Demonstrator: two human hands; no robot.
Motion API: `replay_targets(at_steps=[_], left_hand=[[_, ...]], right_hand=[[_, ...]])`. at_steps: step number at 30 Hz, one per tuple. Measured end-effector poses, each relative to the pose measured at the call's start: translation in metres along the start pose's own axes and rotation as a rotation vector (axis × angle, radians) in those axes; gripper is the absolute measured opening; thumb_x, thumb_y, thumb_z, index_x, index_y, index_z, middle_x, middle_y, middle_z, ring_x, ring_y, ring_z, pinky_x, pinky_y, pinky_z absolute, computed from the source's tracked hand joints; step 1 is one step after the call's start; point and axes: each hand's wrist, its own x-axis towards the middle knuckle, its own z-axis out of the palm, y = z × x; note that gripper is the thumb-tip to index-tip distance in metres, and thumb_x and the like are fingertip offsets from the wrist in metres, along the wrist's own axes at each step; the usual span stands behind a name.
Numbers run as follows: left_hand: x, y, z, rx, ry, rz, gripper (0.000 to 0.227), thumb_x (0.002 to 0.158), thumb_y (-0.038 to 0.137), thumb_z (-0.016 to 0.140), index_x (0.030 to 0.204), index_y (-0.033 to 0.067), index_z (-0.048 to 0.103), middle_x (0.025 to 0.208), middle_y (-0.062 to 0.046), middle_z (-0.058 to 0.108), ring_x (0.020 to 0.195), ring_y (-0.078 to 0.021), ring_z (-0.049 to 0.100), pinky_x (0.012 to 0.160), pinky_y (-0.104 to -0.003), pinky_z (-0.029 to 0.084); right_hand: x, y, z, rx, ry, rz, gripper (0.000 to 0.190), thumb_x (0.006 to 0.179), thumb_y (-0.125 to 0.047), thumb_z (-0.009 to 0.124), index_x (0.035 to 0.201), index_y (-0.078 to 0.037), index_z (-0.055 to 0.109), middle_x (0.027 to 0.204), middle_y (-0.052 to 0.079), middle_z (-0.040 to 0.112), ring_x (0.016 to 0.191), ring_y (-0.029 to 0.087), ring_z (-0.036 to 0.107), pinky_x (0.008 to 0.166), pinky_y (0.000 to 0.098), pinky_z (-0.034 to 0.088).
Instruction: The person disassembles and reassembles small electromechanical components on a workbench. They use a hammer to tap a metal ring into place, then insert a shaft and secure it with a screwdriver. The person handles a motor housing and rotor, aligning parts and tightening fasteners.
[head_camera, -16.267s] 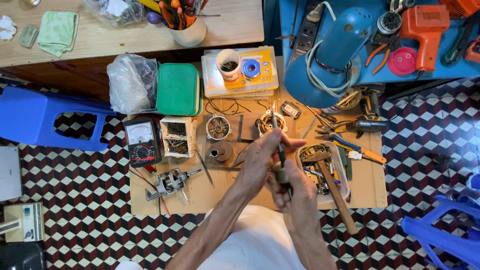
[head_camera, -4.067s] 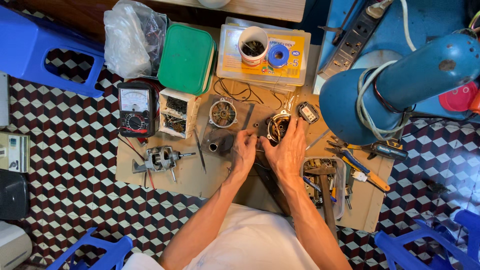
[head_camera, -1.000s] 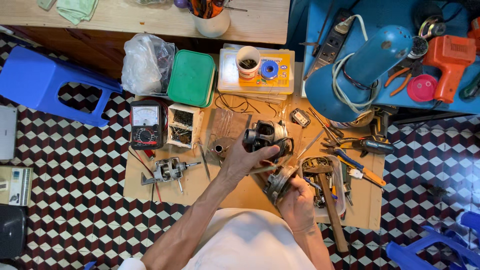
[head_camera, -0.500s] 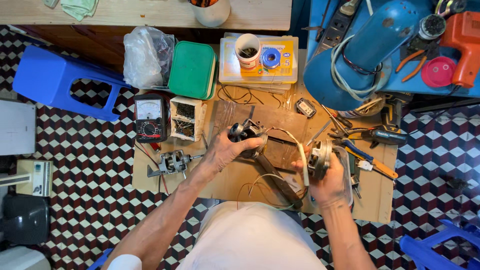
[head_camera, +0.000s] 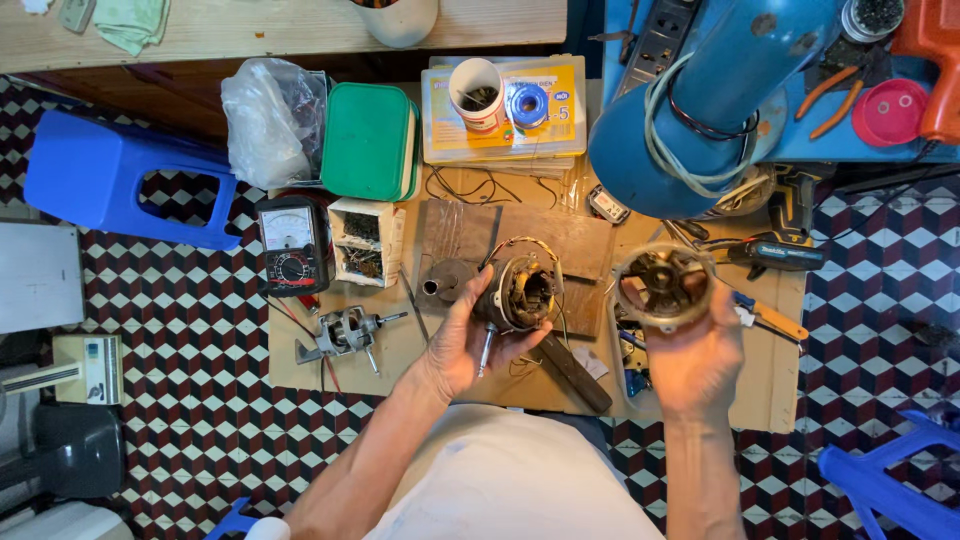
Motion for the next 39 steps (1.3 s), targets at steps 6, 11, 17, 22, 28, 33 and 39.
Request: replay_targets(at_steps=[6, 11, 17, 22, 28, 33, 39], left_hand=[[0.01, -0.007, 0.009, -0.044, -0.025, 0.027, 0.082, 0.083, 0.062, 0.074, 0.134, 0.0, 0.06, 0.12, -0.021, 0.07, 0.107, -0.0325, 0.072, 0.094, -0.043, 0.063], [0.02, -0.018, 0.014, 0.003, 0.053, 0.098, 0.083, 0.082, 0.063, 0.075, 0.132, -0.0019, 0.061, 0.117, -0.022, 0.071, 0.106, -0.0309, 0.072, 0.095, -0.042, 0.063], [0.033, -0.034, 0.023, 0.065, 0.119, 0.27, 0.062, 0.083, 0.05, 0.079, 0.127, 0.0105, 0.062, 0.115, -0.005, 0.071, 0.104, -0.0175, 0.07, 0.09, -0.036, 0.063], [0.042, -0.039, 0.029, 0.204, 0.105, 0.331, 0.057, 0.084, 0.045, 0.077, 0.128, 0.0122, 0.062, 0.116, -0.002, 0.071, 0.108, -0.0146, 0.069, 0.09, -0.035, 0.062], [0.042, -0.033, 0.025, 0.285, 0.084, 0.362, 0.058, 0.084, 0.043, 0.077, 0.131, 0.0119, 0.06, 0.118, -0.002, 0.069, 0.109, -0.0134, 0.067, 0.092, -0.035, 0.058], [0.042, -0.023, 0.019, 0.166, -0.025, 0.308, 0.058, 0.089, 0.039, 0.077, 0.133, 0.0074, 0.058, 0.122, -0.005, 0.068, 0.11, -0.0144, 0.067, 0.1, -0.033, 0.058], [0.031, -0.014, 0.018, 0.268, -0.064, 0.307, 0.062, 0.087, 0.04, 0.076, 0.136, 0.0069, 0.058, 0.12, -0.005, 0.069, 0.107, -0.013, 0.069, 0.094, -0.033, 0.058]], right_hand=[[-0.014, 0.027, 0.006, 0.214, 0.218, 0.111, 0.049, 0.093, -0.035, 0.064, 0.136, -0.015, 0.056, 0.138, 0.007, 0.063, 0.133, 0.027, 0.055, 0.116, 0.0544, 0.04], [-0.004, 0.041, -0.006, 0.232, 0.169, 0.003, 0.044, 0.105, -0.033, 0.063, 0.137, -0.004, 0.056, 0.112, 0.008, 0.06, 0.095, 0.018, 0.057, 0.111, 0.0488, 0.048], [0.002, 0.066, 0.001, -0.17, 0.218, -0.166, 0.022, 0.103, -0.023, 0.065, 0.114, -0.008, 0.053, 0.113, 0.006, 0.065, 0.103, 0.016, 0.066, 0.094, 0.0348, 0.052], [-0.003, 0.091, 0.014, -0.304, 0.192, -0.28, 0.02, 0.108, -0.011, 0.067, 0.119, -0.006, 0.051, 0.123, 0.006, 0.058, 0.102, 0.014, 0.052, 0.091, 0.0314, 0.043], [-0.017, 0.079, 0.042, -0.704, 0.088, -0.337, 0.023, 0.11, -0.016, 0.054, 0.128, -0.003, 0.054, 0.144, 0.011, 0.06, 0.135, 0.019, 0.056, 0.118, 0.0347, 0.043], [-0.019, 0.06, 0.059, -1.051, 0.076, -0.323, 0.05, 0.099, -0.017, 0.066, 0.143, -0.003, 0.049, 0.142, 0.014, 0.061, 0.134, 0.02, 0.057, 0.114, 0.0368, 0.044], [-0.009, 0.046, 0.049, -0.933, -0.199, -0.173, 0.075, 0.095, -0.021, 0.072, 0.156, 0.001, 0.035, 0.156, 0.017, 0.045, 0.146, 0.025, 0.044, 0.122, 0.0402, 0.034]])
